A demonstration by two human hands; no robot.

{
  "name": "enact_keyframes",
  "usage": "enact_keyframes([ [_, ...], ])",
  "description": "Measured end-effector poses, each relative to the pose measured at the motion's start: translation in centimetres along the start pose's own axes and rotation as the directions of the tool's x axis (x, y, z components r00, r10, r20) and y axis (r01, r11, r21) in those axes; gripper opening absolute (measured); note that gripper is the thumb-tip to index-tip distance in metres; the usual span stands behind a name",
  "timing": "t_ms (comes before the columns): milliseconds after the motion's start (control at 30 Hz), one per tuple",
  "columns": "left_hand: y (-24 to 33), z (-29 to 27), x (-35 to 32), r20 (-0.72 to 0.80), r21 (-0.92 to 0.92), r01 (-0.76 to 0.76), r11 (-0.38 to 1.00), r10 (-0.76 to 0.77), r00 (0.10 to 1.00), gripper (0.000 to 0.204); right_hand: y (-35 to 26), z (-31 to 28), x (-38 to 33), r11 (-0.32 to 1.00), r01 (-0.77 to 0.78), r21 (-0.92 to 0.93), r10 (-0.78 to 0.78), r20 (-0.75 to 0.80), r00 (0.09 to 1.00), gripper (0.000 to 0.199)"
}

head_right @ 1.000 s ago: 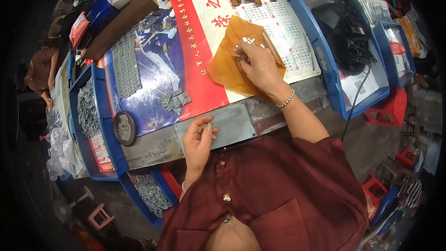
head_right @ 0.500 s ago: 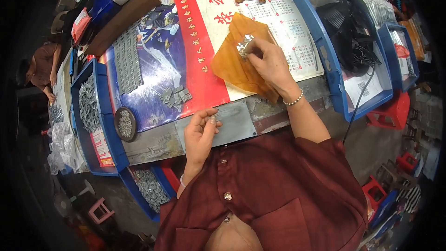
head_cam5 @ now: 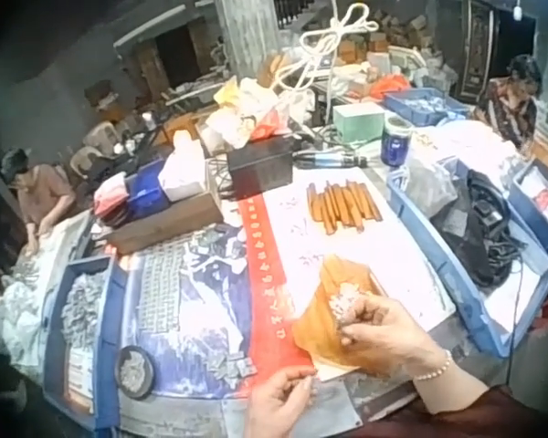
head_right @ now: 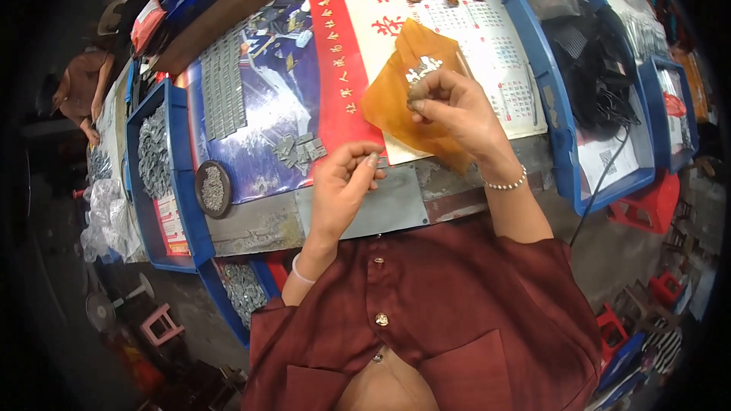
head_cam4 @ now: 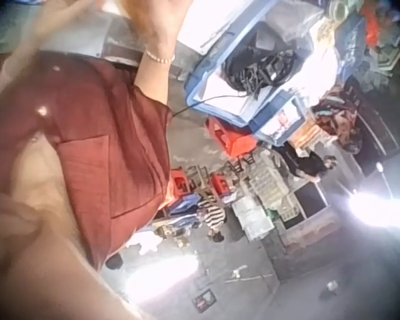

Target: Assembling small mechanical components by inserting tiny white pieces into grey housings at a workbench.

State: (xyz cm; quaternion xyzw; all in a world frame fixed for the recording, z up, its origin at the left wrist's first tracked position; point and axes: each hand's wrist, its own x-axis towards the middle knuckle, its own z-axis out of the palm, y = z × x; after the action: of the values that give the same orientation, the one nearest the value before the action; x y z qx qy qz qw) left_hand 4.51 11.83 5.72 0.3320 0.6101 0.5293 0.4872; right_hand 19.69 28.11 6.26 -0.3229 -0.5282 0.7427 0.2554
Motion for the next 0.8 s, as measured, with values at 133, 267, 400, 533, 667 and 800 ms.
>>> enact_keyframes([
  [133, 1.1, 0.0, 0.7, 0.029, -0.165, 0.049, 0.985, -0.045, 0.999, 0.020, -0.6, 2.8, -1.3, 0.981, 0.087, -0.173, -0.089, -0.004, 0.996, 0.015],
  [267, 1.0, 0.5, 1.5, 0.178, -0.334, 0.143, 0.932, -0.087, 0.980, 0.023, -0.7, 2.7, -3.2, 0.916, 0.130, -0.379, -0.109, 0.076, 0.991, 0.014],
  [400, 0.6, 1.2, 2.0, 0.175, -0.353, 0.122, 0.928, -0.063, 0.983, 0.023, 1.0, 1.4, -2.0, 0.948, 0.174, -0.266, -0.164, 0.059, 0.985, 0.011],
  [533, -0.4, 1.9, 1.6, 0.167, -0.403, 0.065, 0.913, 0.003, 0.986, 0.023, 1.2, 0.4, -1.2, 0.958, 0.165, -0.236, -0.152, 0.071, 0.986, 0.010],
  [667, -1.0, 2.0, 1.0, 0.189, -0.385, 0.104, 0.917, -0.032, 0.981, 0.022, 1.3, -0.5, -1.1, 0.959, 0.153, -0.240, -0.149, 0.033, 0.988, 0.008],
  [800, -2.7, 1.2, 0.3, 0.196, -0.320, 0.173, 0.932, -0.113, 0.974, 0.023, 1.3, -0.3, -1.7, 0.929, 0.123, -0.348, -0.175, -0.122, 0.977, 0.005],
])
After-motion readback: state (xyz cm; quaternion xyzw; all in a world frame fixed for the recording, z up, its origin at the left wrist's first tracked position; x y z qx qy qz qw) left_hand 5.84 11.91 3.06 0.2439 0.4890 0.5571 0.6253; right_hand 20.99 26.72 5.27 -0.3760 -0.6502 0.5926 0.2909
